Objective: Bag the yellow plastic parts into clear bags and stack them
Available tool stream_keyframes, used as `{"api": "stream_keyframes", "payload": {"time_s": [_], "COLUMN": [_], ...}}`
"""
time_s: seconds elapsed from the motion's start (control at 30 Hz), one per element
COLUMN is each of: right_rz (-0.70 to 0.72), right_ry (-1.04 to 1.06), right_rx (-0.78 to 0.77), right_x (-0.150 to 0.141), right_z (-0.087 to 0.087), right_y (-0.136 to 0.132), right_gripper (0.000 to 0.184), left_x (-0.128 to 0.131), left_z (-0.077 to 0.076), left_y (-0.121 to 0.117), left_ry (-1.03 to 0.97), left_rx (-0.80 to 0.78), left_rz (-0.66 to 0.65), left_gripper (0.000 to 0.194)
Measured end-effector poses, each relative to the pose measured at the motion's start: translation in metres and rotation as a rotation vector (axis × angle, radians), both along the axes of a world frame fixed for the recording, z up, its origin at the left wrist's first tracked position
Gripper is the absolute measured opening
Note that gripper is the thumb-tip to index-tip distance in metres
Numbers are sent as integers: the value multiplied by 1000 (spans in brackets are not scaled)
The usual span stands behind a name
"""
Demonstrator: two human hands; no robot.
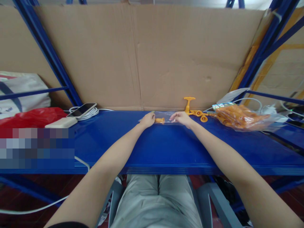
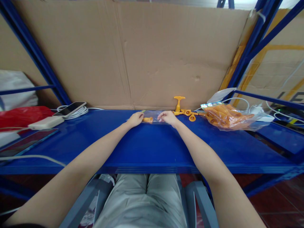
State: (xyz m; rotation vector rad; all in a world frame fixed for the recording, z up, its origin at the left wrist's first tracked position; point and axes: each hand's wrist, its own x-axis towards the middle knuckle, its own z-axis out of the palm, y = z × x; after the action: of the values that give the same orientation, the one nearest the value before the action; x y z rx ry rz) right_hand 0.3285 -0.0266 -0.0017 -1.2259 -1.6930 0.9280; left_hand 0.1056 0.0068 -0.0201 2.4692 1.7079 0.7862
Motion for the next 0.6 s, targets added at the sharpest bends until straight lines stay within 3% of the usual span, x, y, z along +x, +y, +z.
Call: {"api": "stream_keyframes", "payload": {"time_s": [0.13,0.2,0.27,0.43,0.6], "right_rz": [-358,-451,-464,-395,-338], "right_ry": [-366,-508,-599,-630,-749], "right_rx": [327,425,417,220,242], "right_x": [28,42,50,55,51], "right_z": [2,1,-2,-9,-1], "right_y": [13,16,18,22,18], "right_gripper": [24,27,35,48,28], "left_x": [-8,-12,-15,-19,-23], "left_z": [0,0,-1,-2,-5], "left_y": [3,4,5,8,15], "left_ry": [45,49,41,-4,-98], "left_rx": [-12,-6,8,10,-7], "left_rz": [104,136,153,162,182], "left_gripper": [30,28,28,27,27]}}
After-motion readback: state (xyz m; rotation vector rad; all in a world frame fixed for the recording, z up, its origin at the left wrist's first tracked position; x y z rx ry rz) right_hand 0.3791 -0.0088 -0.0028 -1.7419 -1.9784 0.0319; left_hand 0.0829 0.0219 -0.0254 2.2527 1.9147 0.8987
